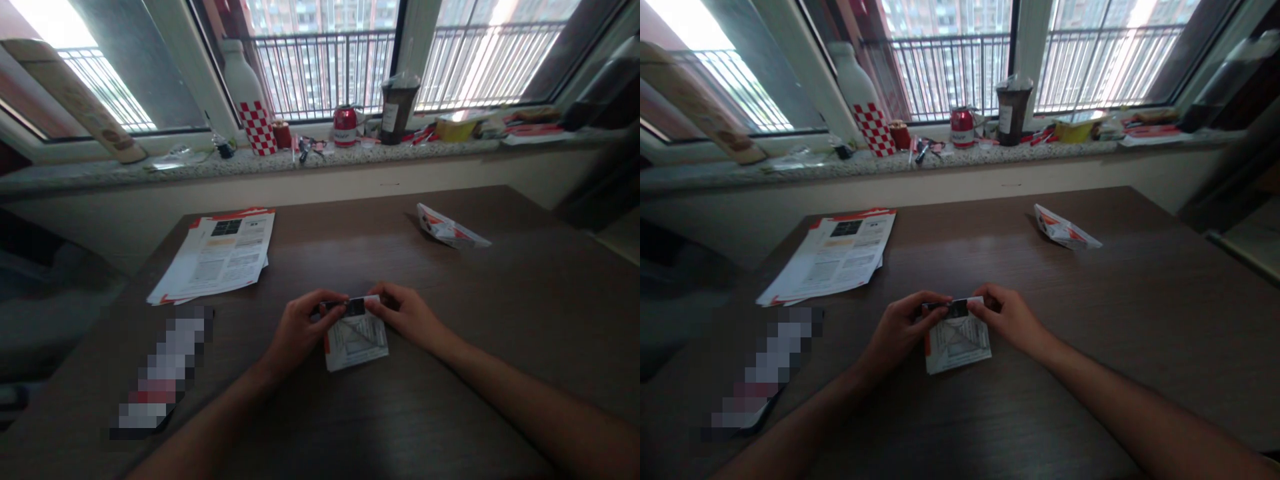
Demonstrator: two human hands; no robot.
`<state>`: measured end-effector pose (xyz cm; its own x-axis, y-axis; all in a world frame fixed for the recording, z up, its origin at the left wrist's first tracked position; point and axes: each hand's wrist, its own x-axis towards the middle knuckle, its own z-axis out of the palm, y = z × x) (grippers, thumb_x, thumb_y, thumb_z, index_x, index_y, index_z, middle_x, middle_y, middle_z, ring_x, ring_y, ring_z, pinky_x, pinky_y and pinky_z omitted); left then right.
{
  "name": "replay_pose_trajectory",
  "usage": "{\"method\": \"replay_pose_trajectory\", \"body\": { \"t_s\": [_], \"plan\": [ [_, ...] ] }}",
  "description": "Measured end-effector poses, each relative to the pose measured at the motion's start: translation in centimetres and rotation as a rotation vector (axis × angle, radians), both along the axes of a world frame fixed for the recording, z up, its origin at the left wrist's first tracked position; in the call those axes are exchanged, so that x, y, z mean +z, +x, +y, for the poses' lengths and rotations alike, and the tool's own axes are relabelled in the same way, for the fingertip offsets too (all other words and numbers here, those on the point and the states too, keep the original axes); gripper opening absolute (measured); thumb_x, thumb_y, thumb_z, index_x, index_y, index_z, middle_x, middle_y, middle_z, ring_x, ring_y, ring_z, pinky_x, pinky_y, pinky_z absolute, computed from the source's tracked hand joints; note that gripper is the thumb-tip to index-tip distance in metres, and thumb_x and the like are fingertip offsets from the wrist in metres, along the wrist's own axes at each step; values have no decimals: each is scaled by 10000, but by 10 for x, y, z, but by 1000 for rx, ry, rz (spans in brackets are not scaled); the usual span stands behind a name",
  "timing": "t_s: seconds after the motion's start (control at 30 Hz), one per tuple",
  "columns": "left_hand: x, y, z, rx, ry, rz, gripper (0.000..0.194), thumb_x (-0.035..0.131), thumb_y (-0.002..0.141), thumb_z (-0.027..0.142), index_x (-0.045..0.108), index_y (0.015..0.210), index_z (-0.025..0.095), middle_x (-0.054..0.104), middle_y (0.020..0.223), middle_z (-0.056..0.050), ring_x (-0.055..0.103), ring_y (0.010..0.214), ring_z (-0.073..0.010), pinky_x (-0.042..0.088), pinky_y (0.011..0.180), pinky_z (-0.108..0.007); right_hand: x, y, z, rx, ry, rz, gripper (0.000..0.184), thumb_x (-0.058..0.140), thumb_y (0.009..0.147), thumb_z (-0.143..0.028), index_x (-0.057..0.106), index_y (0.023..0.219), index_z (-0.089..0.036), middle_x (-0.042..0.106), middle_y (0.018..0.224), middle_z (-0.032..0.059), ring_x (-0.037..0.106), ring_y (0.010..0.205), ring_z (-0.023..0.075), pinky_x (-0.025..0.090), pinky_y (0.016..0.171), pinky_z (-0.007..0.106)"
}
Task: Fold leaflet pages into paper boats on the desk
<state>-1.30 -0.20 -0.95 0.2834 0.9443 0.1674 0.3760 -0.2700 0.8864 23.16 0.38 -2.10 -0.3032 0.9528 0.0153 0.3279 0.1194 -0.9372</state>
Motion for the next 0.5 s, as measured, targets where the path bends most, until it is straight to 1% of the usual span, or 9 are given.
{"method": "replay_pose_trajectory", "body": {
  "t_s": [0.17, 0.23, 0.37, 0.5],
  "plan": [
    [-1, 0, 0, 12, -44, -12, 150, 748, 924, 319, 813, 1047, 262, 793, 925, -16, 671, 754, -169, 523, 679, -268, -1, 1, -5, -1, 18, 4, 313, 623, 973, -488, 729, 964, -193, 516, 682, -27, 466, 626, 139, 328, 565, 266],
    [-1, 0, -1, 9, -63, -15, 163, 744, 933, 337, 809, 1064, 265, 789, 937, -14, 670, 752, -166, 521, 671, -263, 0, 1, -6, -5, 19, 7, 315, 621, 976, -491, 731, 973, -196, 521, 683, -26, 466, 627, 138, 329, 564, 265],
    [0, -2, -1, 14, -69, -45, 215, 745, 933, 338, 774, 1129, 254, 752, 883, -2, 671, 742, -158, 524, 662, -248, 3, 2, -5, -26, 35, -7, 296, 622, 974, -469, 732, 971, -194, 510, 663, -32, 448, 603, 133, 319, 548, 263],
    [3, -3, 0, 36, -81, -134, 166, 717, 947, 329, 746, 1067, 217, 750, 933, -18, 711, 827, -175, 555, 704, -255, 1, 6, -2, -62, 38, -19, 289, 623, 971, -460, 731, 963, -191, 508, 660, -29, 451, 599, 135, 326, 544, 263]
  ]
}}
